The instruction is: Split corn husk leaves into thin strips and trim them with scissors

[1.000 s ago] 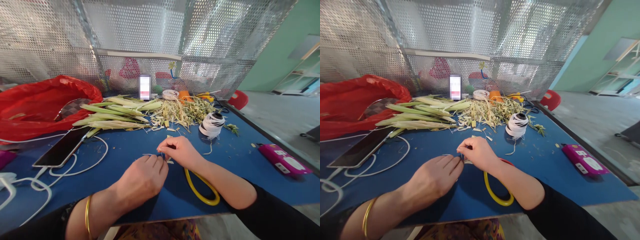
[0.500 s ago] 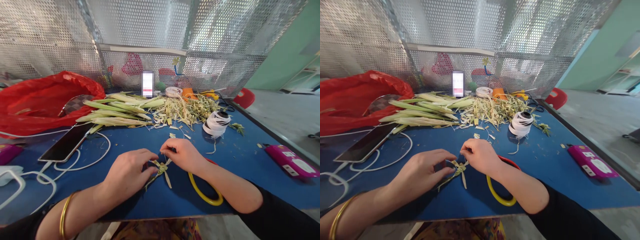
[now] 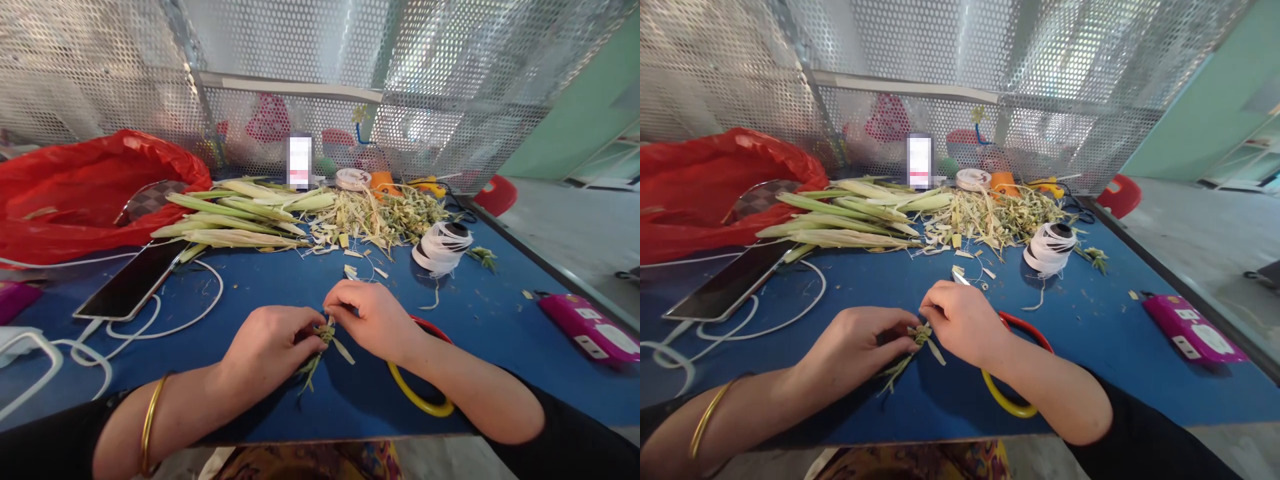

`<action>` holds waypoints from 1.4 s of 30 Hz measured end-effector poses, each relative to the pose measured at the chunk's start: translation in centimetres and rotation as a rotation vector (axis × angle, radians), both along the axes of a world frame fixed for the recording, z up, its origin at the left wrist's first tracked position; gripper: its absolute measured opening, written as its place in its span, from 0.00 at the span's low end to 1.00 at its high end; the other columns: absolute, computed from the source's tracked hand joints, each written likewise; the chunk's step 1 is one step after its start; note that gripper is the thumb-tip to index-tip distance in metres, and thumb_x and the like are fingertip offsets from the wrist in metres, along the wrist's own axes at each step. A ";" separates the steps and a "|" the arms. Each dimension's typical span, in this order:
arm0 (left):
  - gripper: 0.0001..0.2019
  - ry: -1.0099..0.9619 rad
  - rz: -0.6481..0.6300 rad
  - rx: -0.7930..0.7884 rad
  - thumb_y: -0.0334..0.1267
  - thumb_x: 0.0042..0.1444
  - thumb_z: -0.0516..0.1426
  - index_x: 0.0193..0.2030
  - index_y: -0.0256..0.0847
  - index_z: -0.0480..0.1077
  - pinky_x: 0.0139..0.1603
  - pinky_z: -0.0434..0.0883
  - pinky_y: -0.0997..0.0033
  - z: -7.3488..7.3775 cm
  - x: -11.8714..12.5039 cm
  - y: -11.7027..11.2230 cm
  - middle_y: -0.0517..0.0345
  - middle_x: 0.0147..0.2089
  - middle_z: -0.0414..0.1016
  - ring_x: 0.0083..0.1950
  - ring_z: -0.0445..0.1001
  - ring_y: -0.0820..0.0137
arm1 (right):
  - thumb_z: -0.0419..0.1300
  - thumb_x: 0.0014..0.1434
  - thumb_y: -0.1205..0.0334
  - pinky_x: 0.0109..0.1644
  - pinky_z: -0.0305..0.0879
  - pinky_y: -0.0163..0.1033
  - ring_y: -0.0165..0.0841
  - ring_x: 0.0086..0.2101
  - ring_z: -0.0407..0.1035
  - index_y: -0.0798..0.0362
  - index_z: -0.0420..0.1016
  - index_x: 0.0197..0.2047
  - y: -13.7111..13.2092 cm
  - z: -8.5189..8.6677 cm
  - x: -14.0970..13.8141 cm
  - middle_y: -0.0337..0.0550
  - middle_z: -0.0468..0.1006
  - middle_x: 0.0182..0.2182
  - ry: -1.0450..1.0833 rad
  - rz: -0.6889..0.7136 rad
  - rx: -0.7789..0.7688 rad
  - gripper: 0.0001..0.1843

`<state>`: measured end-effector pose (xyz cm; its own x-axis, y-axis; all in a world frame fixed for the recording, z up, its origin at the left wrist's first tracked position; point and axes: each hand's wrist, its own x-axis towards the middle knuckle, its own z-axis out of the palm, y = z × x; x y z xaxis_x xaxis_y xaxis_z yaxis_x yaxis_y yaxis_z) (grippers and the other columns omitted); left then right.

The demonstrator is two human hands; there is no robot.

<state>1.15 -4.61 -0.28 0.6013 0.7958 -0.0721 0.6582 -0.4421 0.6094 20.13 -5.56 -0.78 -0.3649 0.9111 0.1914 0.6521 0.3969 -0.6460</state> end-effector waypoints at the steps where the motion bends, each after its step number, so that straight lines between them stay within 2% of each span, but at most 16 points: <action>1: 0.07 0.008 0.024 -0.016 0.39 0.54 0.58 0.39 0.44 0.75 0.34 0.61 0.76 0.1 0.0 -0.1 0.65 0.32 0.78 0.34 0.74 0.73 | 0.57 0.59 0.71 0.36 0.62 0.35 0.29 0.31 0.69 0.54 0.73 0.29 0.0 0.0 0.0 0.40 0.75 0.30 0.005 0.010 0.001 0.08; 5: 0.06 0.056 0.063 -0.076 0.42 0.52 0.59 0.34 0.44 0.73 0.30 0.58 0.75 0.4 0.0 -0.2 0.66 0.27 0.75 0.29 0.71 0.73 | 0.57 0.58 0.72 0.37 0.63 0.34 0.29 0.32 0.69 0.54 0.74 0.29 0.1 0.0 -0.1 0.40 0.76 0.31 0.024 0.019 -0.012 0.08; 8: 0.08 0.089 0.019 -0.117 0.44 0.53 0.58 0.30 0.43 0.73 0.28 0.56 0.75 0.5 0.0 -0.1 0.66 0.25 0.73 0.28 0.68 0.74 | 0.58 0.58 0.72 0.37 0.63 0.34 0.29 0.32 0.70 0.54 0.73 0.30 0.2 0.0 -0.2 0.39 0.76 0.31 0.028 0.025 -0.012 0.07; 11: 0.09 0.127 -0.034 -0.150 0.41 0.54 0.55 0.26 0.42 0.71 0.28 0.54 0.75 0.9 -0.1 0.3 0.66 0.23 0.70 0.27 0.66 0.75 | 0.57 0.58 0.72 0.38 0.63 0.34 0.29 0.32 0.70 0.54 0.73 0.30 0.1 -0.1 -0.1 0.39 0.76 0.31 0.027 0.039 -0.016 0.07; 15: 0.11 0.130 -0.013 -0.175 0.43 0.56 0.52 0.27 0.42 0.70 0.27 0.54 0.75 1.8 0.0 1.1 0.66 0.23 0.68 0.27 0.64 0.74 | 0.57 0.58 0.72 0.37 0.63 0.34 0.29 0.32 0.69 0.54 0.73 0.30 0.1 0.0 -0.1 0.39 0.75 0.30 0.019 0.049 -0.040 0.08; 18: 0.13 0.162 0.016 -0.205 0.51 0.49 0.58 0.28 0.43 0.71 0.25 0.53 0.75 2.0 0.0 1.3 0.66 0.22 0.67 0.26 0.64 0.73 | 0.57 0.58 0.72 0.36 0.62 0.34 0.29 0.32 0.69 0.54 0.73 0.30 0.1 0.0 -0.1 0.39 0.75 0.30 0.013 0.042 -0.044 0.07; 20: 0.12 0.180 -0.004 -0.227 0.49 0.44 0.61 0.26 0.42 0.72 0.24 0.52 0.75 1.8 0.0 1.2 0.66 0.21 0.67 0.24 0.63 0.74 | 0.57 0.58 0.71 0.37 0.63 0.34 0.29 0.32 0.69 0.54 0.73 0.30 0.2 -0.1 -0.1 0.39 0.75 0.30 0.013 0.040 -0.049 0.07; 21: 0.10 0.172 -0.018 -0.238 0.47 0.44 0.61 0.25 0.42 0.72 0.24 0.52 0.75 1.7 -0.1 1.2 0.66 0.20 0.66 0.24 0.63 0.74 | 0.57 0.58 0.71 0.37 0.63 0.34 0.29 0.32 0.70 0.54 0.73 0.30 0.2 -0.1 -0.1 0.39 0.76 0.31 0.013 0.040 -0.054 0.07; 26: 0.12 0.009 -0.036 -0.319 0.42 0.53 0.54 0.25 0.40 0.73 0.26 0.57 0.76 1.3 -0.5 1.8 0.65 0.21 0.68 0.25 0.65 0.74 | 0.57 0.59 0.71 0.37 0.63 0.34 0.30 0.32 0.70 0.53 0.73 0.30 0.3 -0.1 -0.1 0.40 0.76 0.31 0.014 0.047 -0.065 0.08; 31: 0.11 -0.249 -0.013 -0.259 0.39 0.53 0.55 0.25 0.38 0.74 0.36 0.64 0.75 1.0 -0.5 2.9 0.59 0.33 0.73 0.34 0.70 0.73 | 0.57 0.58 0.72 0.36 0.62 0.34 0.29 0.31 0.69 0.53 0.73 0.29 0.2 -0.2 -0.2 0.38 0.74 0.29 0.040 0.042 -0.078 0.08; 33: 0.11 -0.355 -0.023 -0.335 0.39 0.54 0.55 0.24 0.37 0.73 0.36 0.65 0.75 0.7 -0.3 2.9 0.57 0.35 0.74 0.34 0.71 0.73 | 0.57 0.58 0.72 0.36 0.62 0.33 0.29 0.31 0.68 0.53 0.72 0.28 0.2 -0.2 -0.1 0.38 0.74 0.28 0.053 0.032 -0.090 0.08; 38: 0.12 -0.416 0.126 -0.603 0.42 0.54 0.54 0.28 0.35 0.73 0.25 0.60 0.77 0.6 0.4 2.6 0.63 0.20 0.67 0.23 0.66 0.76 | 0.55 0.57 0.74 0.37 0.62 0.34 0.29 0.31 0.68 0.54 0.72 0.28 0.4 -0.2 0.0 0.37 0.74 0.28 0.089 -0.005 -0.146 0.09; 42: 0.17 -0.425 0.138 -0.745 0.46 0.56 0.53 0.26 0.34 0.72 0.22 0.58 0.78 0.5 0.9 2.8 0.61 0.20 0.70 0.21 0.67 0.77 | 0.55 0.57 0.72 0.35 0.61 0.34 0.29 0.31 0.68 0.53 0.72 0.27 0.6 -0.4 0.0 0.37 0.73 0.27 0.102 -0.043 -0.209 0.09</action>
<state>2.10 -1.83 0.22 0.5968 0.6987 -0.3945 0.3275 0.2367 0.9147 20.11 -4.98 -1.19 -0.3133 0.9491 0.0313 0.5925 0.2211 -0.7746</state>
